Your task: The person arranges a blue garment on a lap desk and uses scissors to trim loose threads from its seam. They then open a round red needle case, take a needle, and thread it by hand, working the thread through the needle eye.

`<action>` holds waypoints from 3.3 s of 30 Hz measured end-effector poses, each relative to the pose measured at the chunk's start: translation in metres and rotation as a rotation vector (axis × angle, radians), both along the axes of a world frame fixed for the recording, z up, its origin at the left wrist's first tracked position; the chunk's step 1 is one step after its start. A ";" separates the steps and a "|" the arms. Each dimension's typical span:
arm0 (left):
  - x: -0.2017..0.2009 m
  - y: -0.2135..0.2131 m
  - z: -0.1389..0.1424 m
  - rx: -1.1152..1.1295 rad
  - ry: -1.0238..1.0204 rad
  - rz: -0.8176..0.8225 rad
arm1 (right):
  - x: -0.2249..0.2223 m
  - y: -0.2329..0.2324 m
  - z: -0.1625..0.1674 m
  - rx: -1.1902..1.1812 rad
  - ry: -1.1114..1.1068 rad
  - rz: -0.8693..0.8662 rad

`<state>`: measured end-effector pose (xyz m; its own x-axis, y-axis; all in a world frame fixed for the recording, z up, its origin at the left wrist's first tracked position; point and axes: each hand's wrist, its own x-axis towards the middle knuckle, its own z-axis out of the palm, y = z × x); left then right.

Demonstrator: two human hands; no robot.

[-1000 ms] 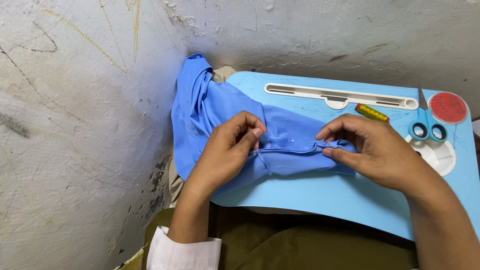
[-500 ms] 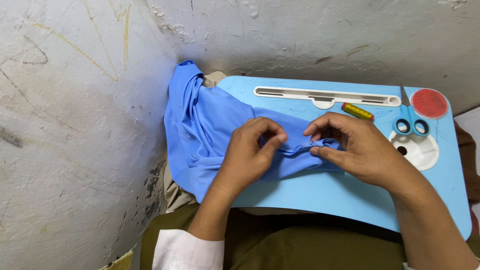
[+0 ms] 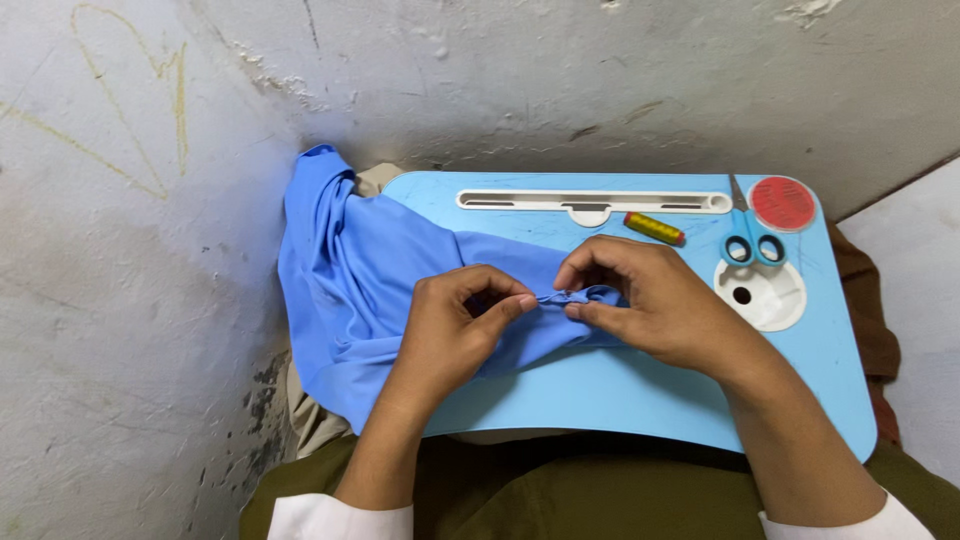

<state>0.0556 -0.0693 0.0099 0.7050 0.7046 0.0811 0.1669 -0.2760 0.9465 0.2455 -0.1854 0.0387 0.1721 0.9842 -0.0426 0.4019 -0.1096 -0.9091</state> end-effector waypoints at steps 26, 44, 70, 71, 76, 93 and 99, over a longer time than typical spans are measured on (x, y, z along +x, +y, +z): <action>0.002 -0.004 0.002 -0.100 0.013 0.024 | 0.108 -0.048 -0.036 -0.753 -1.000 -0.689; 0.008 -0.008 -0.009 -0.178 -0.017 0.065 | 0.054 -0.065 -0.028 -0.320 0.404 -0.071; 0.008 -0.012 -0.009 -0.140 0.058 0.074 | -0.017 -0.033 -0.038 -0.367 0.959 0.065; 0.008 -0.012 -0.009 -0.135 0.056 0.073 | -0.017 -0.033 -0.039 -0.353 0.974 0.079; 0.009 -0.014 -0.008 -0.125 0.024 0.062 | -0.017 -0.032 -0.043 -0.346 0.965 0.054; 0.008 -0.014 -0.006 -0.143 0.066 0.047 | -0.017 -0.032 -0.047 -0.331 0.977 0.055; 0.009 -0.014 -0.006 -0.130 0.066 0.047 | -0.016 -0.032 -0.049 -0.327 0.983 0.068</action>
